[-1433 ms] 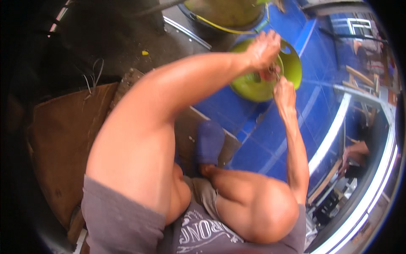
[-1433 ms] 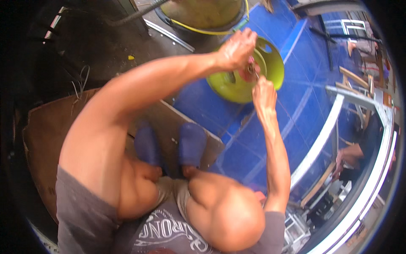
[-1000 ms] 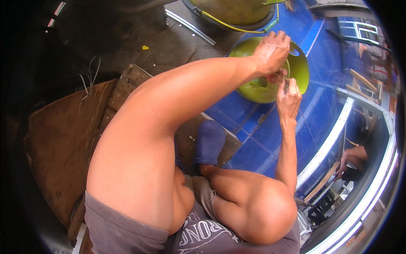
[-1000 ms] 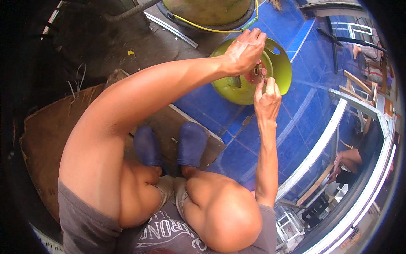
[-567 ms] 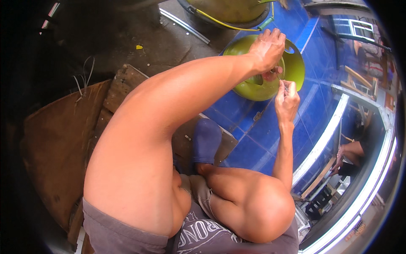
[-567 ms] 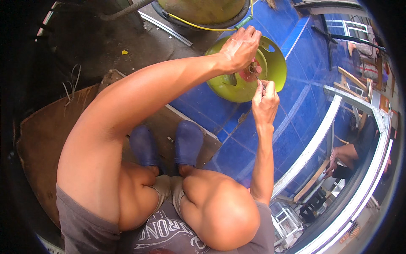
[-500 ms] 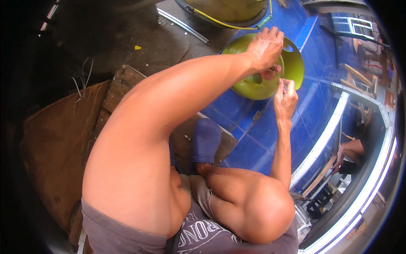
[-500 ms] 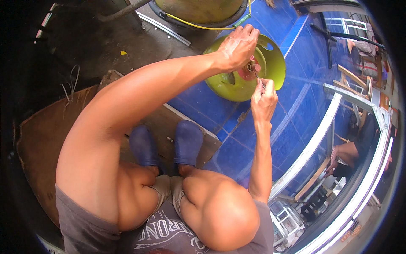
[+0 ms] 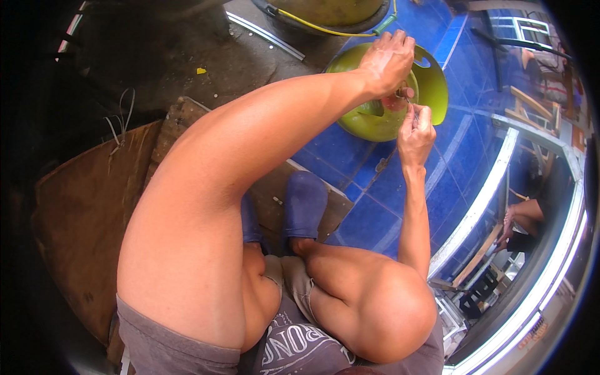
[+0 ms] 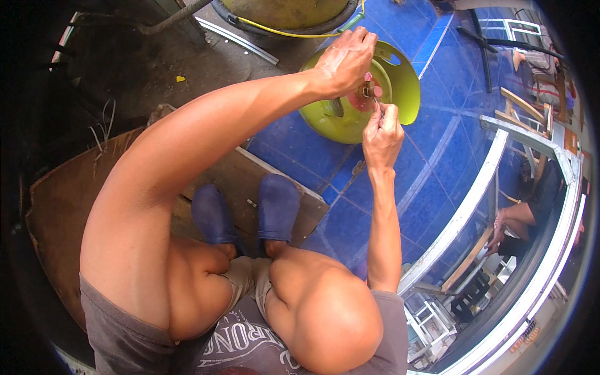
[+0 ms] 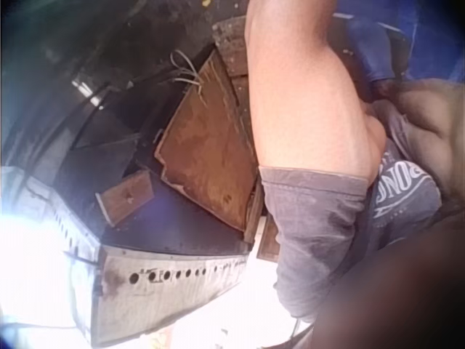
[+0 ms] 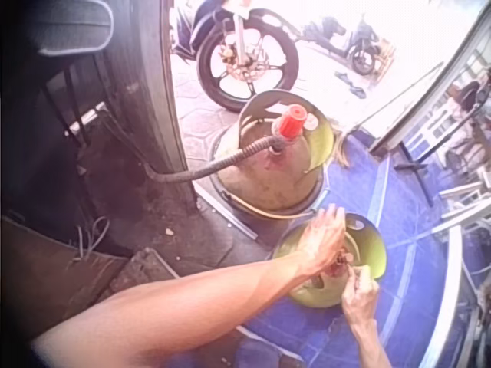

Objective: The person sits on the floor and works on a green gas cylinder valve, using a wrench to loosen and tighten components. They then use a lighter to ignite a long metal rod and insert it into a metal container.

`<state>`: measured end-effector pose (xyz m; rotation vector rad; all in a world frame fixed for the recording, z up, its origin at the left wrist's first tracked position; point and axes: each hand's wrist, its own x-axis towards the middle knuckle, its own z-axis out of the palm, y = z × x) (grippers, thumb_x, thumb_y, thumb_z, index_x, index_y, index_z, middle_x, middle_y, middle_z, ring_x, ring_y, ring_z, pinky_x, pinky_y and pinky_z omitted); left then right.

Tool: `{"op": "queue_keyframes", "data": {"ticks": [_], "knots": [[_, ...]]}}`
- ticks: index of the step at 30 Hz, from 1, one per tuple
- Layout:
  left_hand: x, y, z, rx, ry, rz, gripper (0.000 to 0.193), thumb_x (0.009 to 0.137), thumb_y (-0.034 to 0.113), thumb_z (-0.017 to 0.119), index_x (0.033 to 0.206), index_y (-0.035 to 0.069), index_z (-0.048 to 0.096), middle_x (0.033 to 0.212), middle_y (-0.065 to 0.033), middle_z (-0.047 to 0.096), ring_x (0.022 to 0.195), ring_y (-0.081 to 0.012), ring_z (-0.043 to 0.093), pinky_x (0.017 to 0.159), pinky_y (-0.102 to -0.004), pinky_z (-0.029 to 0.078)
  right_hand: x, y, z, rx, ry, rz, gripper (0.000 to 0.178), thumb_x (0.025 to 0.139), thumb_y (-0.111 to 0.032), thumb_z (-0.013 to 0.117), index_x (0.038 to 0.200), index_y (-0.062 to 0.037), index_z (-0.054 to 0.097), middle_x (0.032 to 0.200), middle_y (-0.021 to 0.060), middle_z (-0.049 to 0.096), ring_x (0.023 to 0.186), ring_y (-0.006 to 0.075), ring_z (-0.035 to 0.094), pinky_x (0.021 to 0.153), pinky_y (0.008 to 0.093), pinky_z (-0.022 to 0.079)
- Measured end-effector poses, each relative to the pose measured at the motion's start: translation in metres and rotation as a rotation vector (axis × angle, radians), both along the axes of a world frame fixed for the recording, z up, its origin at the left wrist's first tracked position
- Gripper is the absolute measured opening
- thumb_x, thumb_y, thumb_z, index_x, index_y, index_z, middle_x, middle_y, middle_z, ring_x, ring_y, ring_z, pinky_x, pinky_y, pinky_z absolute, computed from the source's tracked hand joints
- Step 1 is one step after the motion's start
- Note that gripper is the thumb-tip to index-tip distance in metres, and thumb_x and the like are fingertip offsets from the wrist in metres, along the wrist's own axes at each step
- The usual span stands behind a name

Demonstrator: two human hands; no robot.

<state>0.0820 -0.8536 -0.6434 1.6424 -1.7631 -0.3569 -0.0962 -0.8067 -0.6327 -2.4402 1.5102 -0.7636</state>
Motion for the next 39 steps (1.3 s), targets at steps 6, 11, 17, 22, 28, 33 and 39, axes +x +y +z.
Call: {"op": "queue_keyframes", "data": {"ticks": [6, 11, 17, 22, 28, 33, 39], "knots": [[0.001, 0.001, 0.002, 0.004, 0.011, -0.001, 0.073, 0.06, 0.028, 0.09, 0.114, -0.004, 0.053, 0.116, -0.0191, 0.056, 0.11, -0.0346, 0.056, 0.096, -0.0404, 0.049, 0.0, 0.004, 0.0, 0.045, 0.01, -0.06, 0.008, 0.094, -0.004, 0.06, 0.093, 0.0012, 0.055, 0.081, 0.0214, 0.068, 0.072, 0.0369, 0.069, 0.062, 0.0436, 0.054], [0.001, 0.001, 0.001, 0.008, 0.01, 0.002, 0.073, 0.061, 0.029, 0.09, 0.115, -0.004, 0.053, 0.115, -0.0188, 0.056, 0.109, -0.0344, 0.056, 0.096, -0.0403, 0.049, -0.006, 0.003, 0.0, 0.09, -0.065, -0.059, 0.008, 0.095, -0.006, 0.06, 0.094, 0.0014, 0.057, 0.083, 0.0197, 0.069, 0.073, 0.0338, 0.071, 0.063, 0.0411, 0.055], [0.002, 0.001, 0.001, -0.004, 0.012, -0.006, 0.071, 0.061, 0.027, 0.089, 0.114, -0.004, 0.054, 0.116, -0.0195, 0.056, 0.109, -0.035, 0.056, 0.096, -0.0411, 0.049, -0.005, 0.001, -0.003, 0.065, -0.084, -0.031, 0.008, 0.095, -0.006, 0.06, 0.095, 0.0012, 0.058, 0.084, 0.0199, 0.07, 0.075, 0.0335, 0.072, 0.064, 0.0405, 0.055], [0.003, 0.002, 0.004, 0.015, 0.022, -0.025, 0.062, 0.066, 0.02, 0.086, 0.113, -0.005, 0.054, 0.116, -0.0201, 0.056, 0.109, -0.0357, 0.056, 0.097, -0.0419, 0.049, 0.009, 0.002, 0.006, 0.034, 0.044, -0.035, 0.007, 0.094, -0.005, 0.059, 0.094, 0.0014, 0.057, 0.084, 0.0256, 0.068, 0.076, 0.0425, 0.068, 0.063, 0.0469, 0.053], [0.001, 0.002, 0.003, 0.021, 0.02, -0.015, 0.054, 0.069, 0.014, 0.082, 0.111, -0.004, 0.054, 0.116, -0.0209, 0.056, 0.11, -0.0367, 0.056, 0.097, -0.0428, 0.048, 0.016, -0.027, 0.026, 0.172, 0.257, 0.045, 0.011, 0.093, -0.008, 0.059, 0.093, 0.0033, 0.057, 0.079, 0.0318, 0.064, 0.078, 0.0493, 0.063, 0.065, 0.0539, 0.05], [0.001, 0.003, 0.001, -0.02, 0.077, -0.017, 0.05, 0.072, 0.012, 0.08, 0.11, -0.003, 0.051, 0.113, -0.0221, 0.057, 0.105, -0.0416, 0.056, 0.092, -0.0484, 0.049, 0.015, -0.055, 0.035, 0.191, 0.384, 0.243, 0.02, 0.094, -0.015, 0.06, 0.089, 0.0046, 0.061, 0.077, 0.0311, 0.063, 0.076, 0.048, 0.063, 0.066, 0.0519, 0.051], [0.001, 0.003, -0.001, -0.015, 0.094, -0.011, 0.052, 0.072, 0.012, 0.08, 0.112, -0.004, 0.051, 0.113, -0.0221, 0.057, 0.106, -0.0406, 0.056, 0.093, -0.0477, 0.049, 0.013, -0.082, 0.035, 0.204, 0.423, 0.355, 0.029, 0.095, -0.023, 0.063, 0.081, 0.0026, 0.065, 0.074, 0.0279, 0.064, 0.073, 0.0462, 0.064, 0.064, 0.0496, 0.052]]}}
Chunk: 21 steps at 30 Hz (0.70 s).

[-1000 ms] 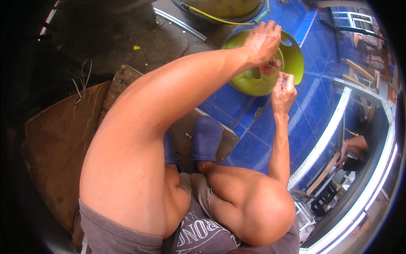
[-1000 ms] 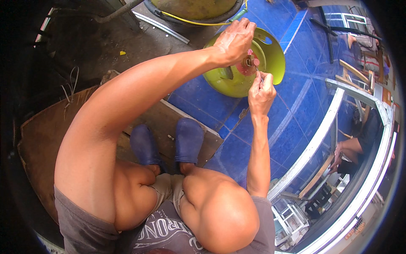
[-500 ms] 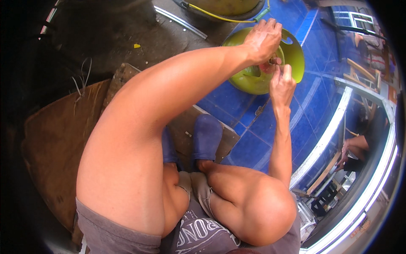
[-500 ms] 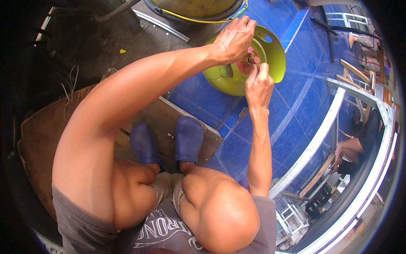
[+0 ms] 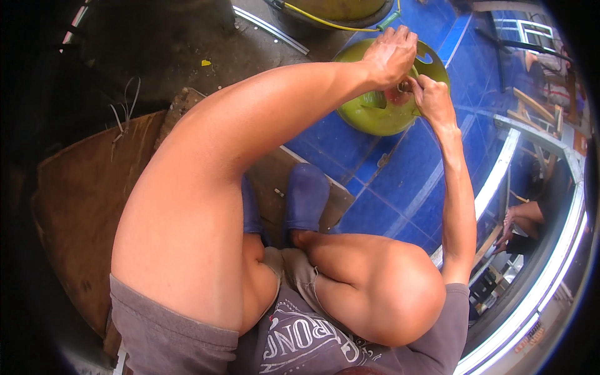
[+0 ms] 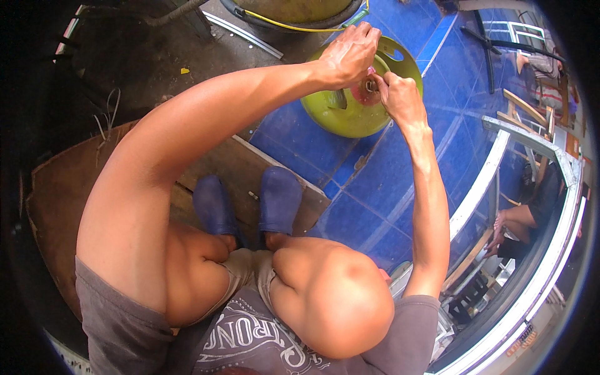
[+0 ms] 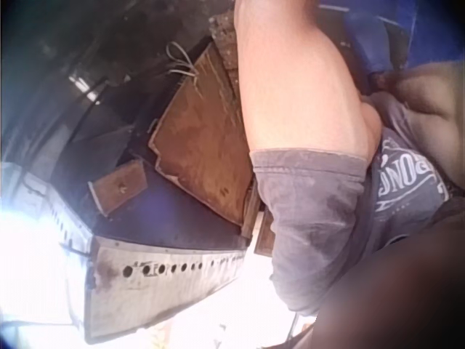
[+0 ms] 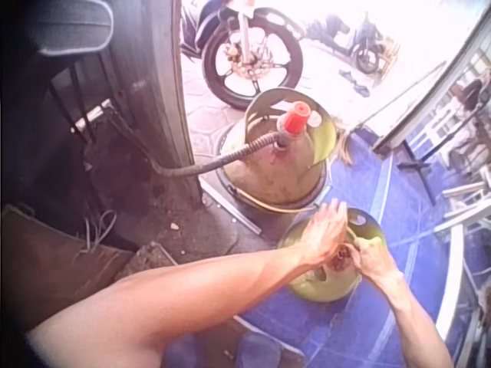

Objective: The person sits on the floor and works on a green gas cylinder valve, using a wrench to loosen and tighten components. They then use a lighter to ignite a long metal rod and insert it into a metal container.

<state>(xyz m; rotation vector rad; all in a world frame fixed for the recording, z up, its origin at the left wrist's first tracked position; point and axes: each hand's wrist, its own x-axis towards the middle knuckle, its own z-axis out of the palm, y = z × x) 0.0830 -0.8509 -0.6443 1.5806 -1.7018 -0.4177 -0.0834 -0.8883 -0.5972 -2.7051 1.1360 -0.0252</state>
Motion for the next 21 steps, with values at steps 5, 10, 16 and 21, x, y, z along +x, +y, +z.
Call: {"op": "queue_keyframes", "data": {"ticks": [5, 10, 16, 21], "knots": [[-0.003, -0.002, -0.001, -0.004, -0.008, 0.013, 0.052, 0.071, 0.01, 0.079, 0.113, -0.004, 0.051, 0.113, -0.0222, 0.056, 0.109, -0.0395, 0.055, 0.094, -0.0473, 0.049, 0.008, -0.02, -0.004, 0.178, 0.128, -0.142, 0.032, 0.096, -0.026, 0.061, 0.081, 0.0017, 0.065, 0.074, 0.0277, 0.064, 0.075, 0.0453, 0.065, 0.063, 0.049, 0.051], [-0.001, 0.0, 0.001, 0.032, 0.056, 0.033, 0.053, 0.069, 0.007, 0.078, 0.115, -0.003, 0.052, 0.113, -0.0213, 0.056, 0.108, -0.0394, 0.055, 0.094, -0.0465, 0.048, 0.017, -0.011, 0.002, -0.08, 0.102, -0.111, 0.031, 0.098, -0.026, 0.058, 0.085, 0.0013, 0.064, 0.079, 0.025, 0.066, 0.076, 0.044, 0.065, 0.065, 0.049, 0.05], [0.001, 0.002, 0.003, -0.023, 0.059, 0.019, 0.051, 0.07, 0.005, 0.076, 0.115, -0.003, 0.052, 0.113, -0.0218, 0.056, 0.106, -0.04, 0.056, 0.093, -0.0466, 0.048, -0.006, 0.039, 0.019, -0.06, -0.233, -0.239, 0.018, 0.1, -0.015, 0.056, 0.1, -0.0008, 0.066, 0.091, 0.0213, 0.07, 0.083, 0.0389, 0.068, 0.07, 0.0436, 0.052], [0.003, 0.001, 0.004, 0.022, 0.028, -0.012, 0.055, 0.071, 0.006, 0.077, 0.119, -0.004, 0.051, 0.115, -0.0228, 0.056, 0.108, -0.0401, 0.055, 0.096, -0.0464, 0.046, -0.01, 0.075, -0.02, -0.201, -0.563, -0.557, 0.019, 0.102, -0.017, 0.055, 0.1, -0.0014, 0.066, 0.09, 0.0178, 0.071, 0.079, 0.0316, 0.07, 0.069, 0.04, 0.052]]}}
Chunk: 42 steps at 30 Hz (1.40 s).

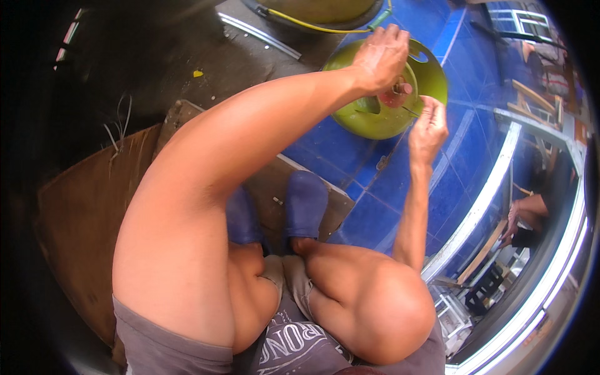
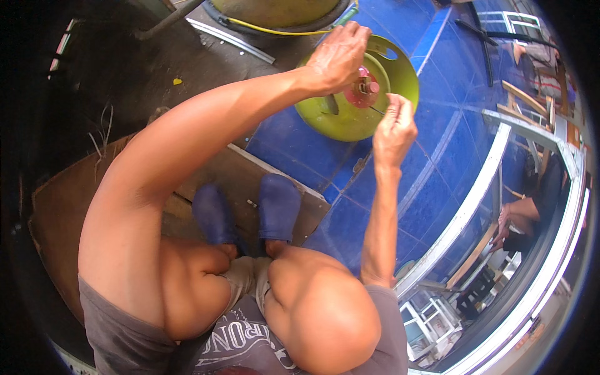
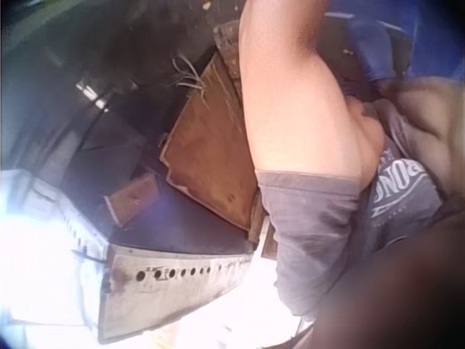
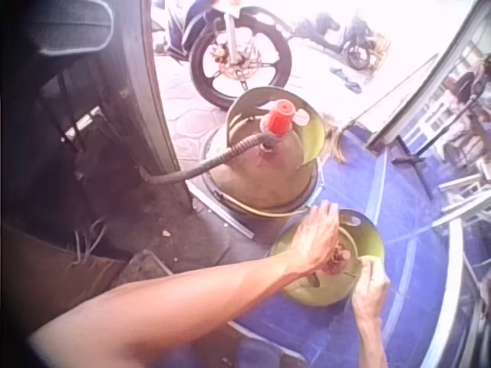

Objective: The person sits on the floor and works on a green gas cylinder valve, using a wrench to loosen and tighten components. They then use a lighter to ignite a long metal rod and insert it into a metal container.

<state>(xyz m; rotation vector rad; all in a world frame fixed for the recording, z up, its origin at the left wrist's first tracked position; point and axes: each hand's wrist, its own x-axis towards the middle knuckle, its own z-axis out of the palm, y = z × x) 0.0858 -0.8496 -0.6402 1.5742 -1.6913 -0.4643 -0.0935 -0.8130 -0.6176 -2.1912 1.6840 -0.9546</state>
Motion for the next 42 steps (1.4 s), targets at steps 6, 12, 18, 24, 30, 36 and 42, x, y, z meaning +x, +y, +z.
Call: {"op": "queue_keyframes", "data": {"ticks": [6, 12, 18, 24, 30, 36, 42], "knots": [[0.0, 0.0, 0.004, 0.032, 0.008, 0.001, 0.056, 0.077, 0.004, 0.073, 0.127, -0.003, 0.049, 0.121, -0.0237, 0.054, 0.114, -0.0406, 0.054, 0.1, -0.0463, 0.045, 0.0, 0.019, -0.046, -0.029, 0.072, 0.007, 0.016, 0.099, -0.015, 0.057, 0.102, 0.001, 0.056, 0.088, 0.0248, 0.068, 0.082, 0.0456, 0.066, 0.064, 0.0511, 0.05], [0.0, 0.002, 0.006, 0.058, 0.03, -0.005, 0.055, 0.08, 0.001, 0.067, 0.131, -0.002, 0.048, 0.126, -0.0238, 0.053, 0.121, -0.0413, 0.051, 0.103, -0.0471, 0.044, -0.014, 0.047, -0.054, 0.268, 0.097, -0.029, 0.016, 0.099, -0.012, 0.057, 0.106, 0.0014, 0.052, 0.09, 0.0306, 0.066, 0.083, 0.0494, 0.064, 0.064, 0.0563, 0.047], [0.001, 0.0, 0.004, 0.032, 0.004, -0.005, 0.054, 0.08, 0.003, 0.066, 0.131, -0.001, 0.048, 0.124, -0.0241, 0.054, 0.12, -0.0421, 0.051, 0.103, -0.0477, 0.044, -0.006, 0.038, -0.034, 0.027, -0.051, -0.048, 0.01, 0.095, -0.009, 0.061, 0.098, 0.0003, 0.064, 0.09, 0.021, 0.068, 0.08, 0.039, 0.067, 0.067, 0.0451, 0.051], [0.0, 0.001, 0.005, 0.033, 0.018, -0.005, 0.053, 0.08, 0.002, 0.064, 0.131, -0.002, 0.048, 0.124, -0.0243, 0.054, 0.121, -0.0426, 0.051, 0.103, -0.0475, 0.044, 0.006, 0.023, -0.029, -0.105, -0.047, -0.042, 0.012, 0.094, -0.01, 0.063, 0.099, 0.0, 0.069, 0.09, 0.0184, 0.07, 0.08, 0.0351, 0.068, 0.07, 0.0415, 0.053], [0.001, 0.002, 0.008, 0.043, 0.016, -0.004, 0.053, 0.08, 0.001, 0.064, 0.131, -0.003, 0.048, 0.125, -0.0241, 0.054, 0.121, -0.0419, 0.051, 0.103, -0.0472, 0.044, 0.011, 0.025, -0.035, -0.056, -0.056, -0.066, 0.012, 0.096, -0.01, 0.06, 0.099, 0.0, 0.066, 0.09, 0.0198, 0.071, 0.081, 0.0367, 0.069, 0.068, 0.0424, 0.053], [0.001, 0.002, 0.01, 0.072, 0.016, -0.008, 0.055, 0.079, 0.002, 0.068, 0.131, -0.003, 0.048, 0.125, -0.0239, 0.054, 0.121, -0.0413, 0.051, 0.103, -0.0471, 0.044, 0.018, 0.027, -0.034, -0.064, -0.026, -0.079, 0.01, 0.096, -0.008, 0.059, 0.099, 0.0003, 0.064, 0.087, 0.0204, 0.071, 0.076, 0.0384, 0.069, 0.062, 0.043, 0.053], [0.002, 0.004, 0.011, 0.06, 0.017, -0.013, 0.058, 0.078, 0.004, 0.071, 0.13, -0.003, 0.048, 0.125, -0.0236, 0.054, 0.12, -0.0412, 0.051, 0.102, -0.0475, 0.044, 0.011, 0.025, -0.032, -0.076, -0.002, -0.066, 0.009, 0.095, -0.007, 0.06, 0.097, 0.0002, 0.063, 0.085, 0.0205, 0.07, 0.074, 0.0375, 0.069, 0.061, 0.0434, 0.053]]}}
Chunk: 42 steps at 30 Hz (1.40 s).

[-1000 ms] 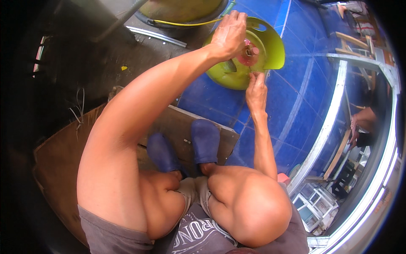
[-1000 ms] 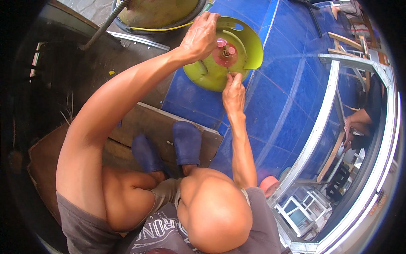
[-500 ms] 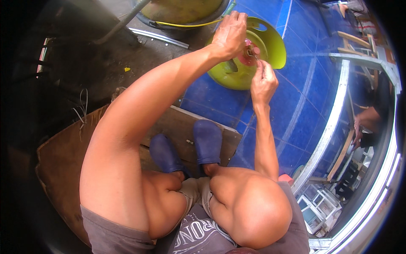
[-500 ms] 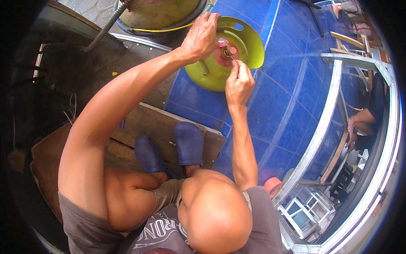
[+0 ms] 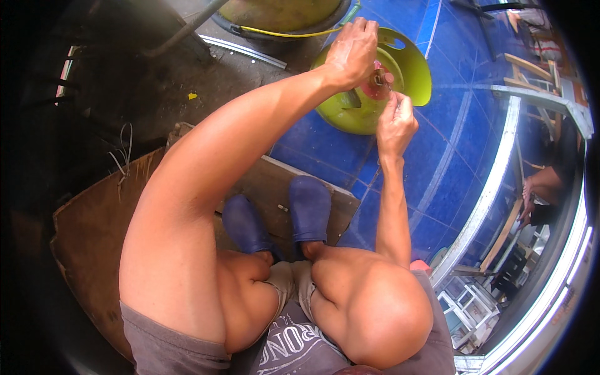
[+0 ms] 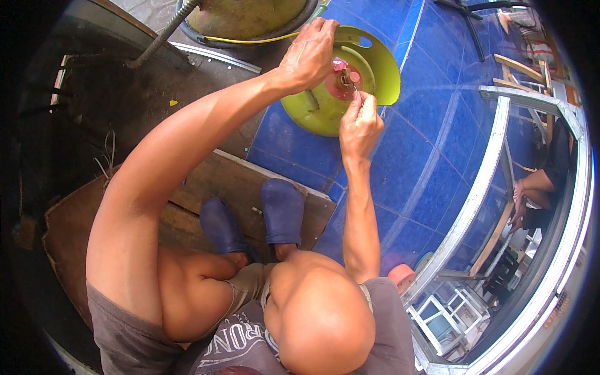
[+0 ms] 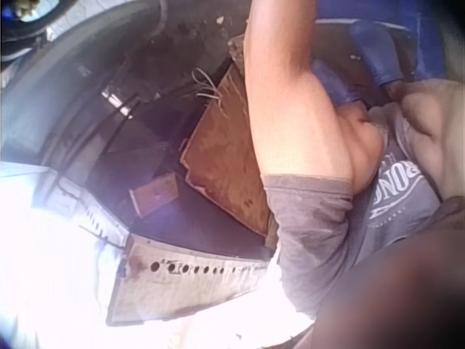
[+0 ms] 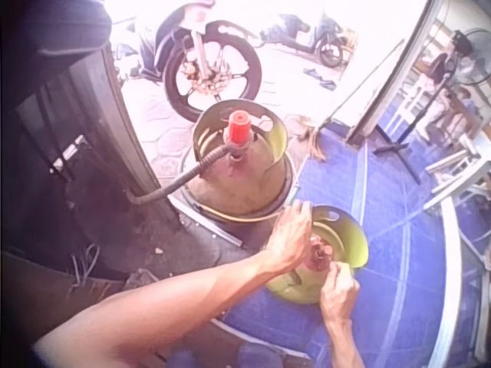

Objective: The person sits on the floor and works on a green gas cylinder valve, using a wrench to loosen and tighten components. They then use a lighter to ignite a long metal rod and insert it into a metal container.

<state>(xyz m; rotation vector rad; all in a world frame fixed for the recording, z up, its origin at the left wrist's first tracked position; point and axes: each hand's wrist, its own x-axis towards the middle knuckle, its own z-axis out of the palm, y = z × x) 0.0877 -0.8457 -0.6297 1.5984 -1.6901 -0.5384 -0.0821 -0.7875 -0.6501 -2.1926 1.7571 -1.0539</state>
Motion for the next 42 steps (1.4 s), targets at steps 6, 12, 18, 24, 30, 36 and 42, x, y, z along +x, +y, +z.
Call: {"op": "queue_keyframes", "data": {"ticks": [6, 12, 18, 24, 30, 36, 42], "knots": [[0.0, 0.0, 0.0, 0.013, 0.0, -0.002, 0.059, 0.078, 0.005, 0.072, 0.131, -0.002, 0.048, 0.127, -0.023, 0.053, 0.121, -0.0409, 0.051, 0.102, -0.0481, 0.044, -0.002, 0.002, 0.0, 0.064, -0.028, -0.017, 0.009, 0.095, -0.008, 0.06, 0.096, -0.0006, 0.064, 0.082, 0.02, 0.07, 0.072, 0.037, 0.069, 0.06, 0.0427, 0.052], [0.0, 0.001, 0.001, 0.013, 0.005, 0.0, 0.06, 0.078, 0.005, 0.073, 0.132, -0.002, 0.047, 0.127, -0.0222, 0.053, 0.121, -0.0404, 0.051, 0.102, -0.0476, 0.044, 0.0, 0.0, 0.0, 0.019, -0.047, -0.001, 0.009, 0.095, -0.009, 0.06, 0.096, -0.0007, 0.064, 0.082, 0.0199, 0.07, 0.071, 0.0368, 0.069, 0.059, 0.042, 0.052], [-0.001, -0.002, -0.003, 0.012, -0.01, 0.003, 0.059, 0.078, 0.005, 0.073, 0.13, -0.002, 0.048, 0.126, -0.0221, 0.053, 0.12, -0.0399, 0.052, 0.102, -0.0463, 0.045, -0.002, -0.002, -0.002, 0.0, -0.019, -0.021, 0.01, 0.096, -0.009, 0.06, 0.095, -0.0002, 0.064, 0.082, 0.0198, 0.07, 0.07, 0.0359, 0.069, 0.059, 0.0419, 0.051], [-0.001, -0.003, -0.01, -0.095, -0.051, 0.011, 0.056, 0.074, 0.016, 0.081, 0.116, -0.004, 0.05, 0.116, -0.0224, 0.055, 0.11, -0.0388, 0.054, 0.099, -0.0438, 0.045, -0.007, -0.001, -0.001, 0.06, -0.081, -0.009, 0.011, 0.096, -0.009, 0.06, 0.093, 0.0, 0.064, 0.081, 0.0194, 0.07, 0.069, 0.0345, 0.069, 0.059, 0.0408, 0.051], [-0.002, -0.003, -0.011, -0.099, -0.057, 0.012, 0.055, 0.074, 0.016, 0.081, 0.115, -0.004, 0.051, 0.115, -0.0225, 0.055, 0.11, -0.0385, 0.054, 0.098, -0.0437, 0.045, -0.003, -0.002, -0.002, 0.043, -0.048, -0.023, 0.011, 0.096, -0.011, 0.061, 0.094, -0.0001, 0.065, 0.078, 0.0191, 0.069, 0.068, 0.0337, 0.069, 0.059, 0.0407, 0.051], [-0.002, -0.004, -0.008, -0.081, -0.065, 0.011, 0.056, 0.074, 0.015, 0.081, 0.117, -0.005, 0.051, 0.116, -0.0228, 0.055, 0.11, -0.0386, 0.054, 0.097, -0.0437, 0.046, -0.006, -0.004, -0.002, 0.111, -0.078, -0.017, 0.01, 0.096, -0.011, 0.061, 0.096, -0.0013, 0.066, 0.079, 0.0195, 0.069, 0.069, 0.0345, 0.069, 0.059, 0.0412, 0.05], [-0.002, -0.003, -0.007, -0.045, -0.029, 0.011, 0.06, 0.075, 0.013, 0.08, 0.124, -0.004, 0.05, 0.121, -0.0228, 0.055, 0.115, -0.0398, 0.054, 0.099, -0.0448, 0.046, 0.0, -0.007, -0.004, 0.064, -0.059, -0.013, 0.009, 0.095, -0.01, 0.061, 0.095, -0.0018, 0.065, 0.081, 0.021, 0.069, 0.072, 0.0378, 0.069, 0.06, 0.0429, 0.051]]}}
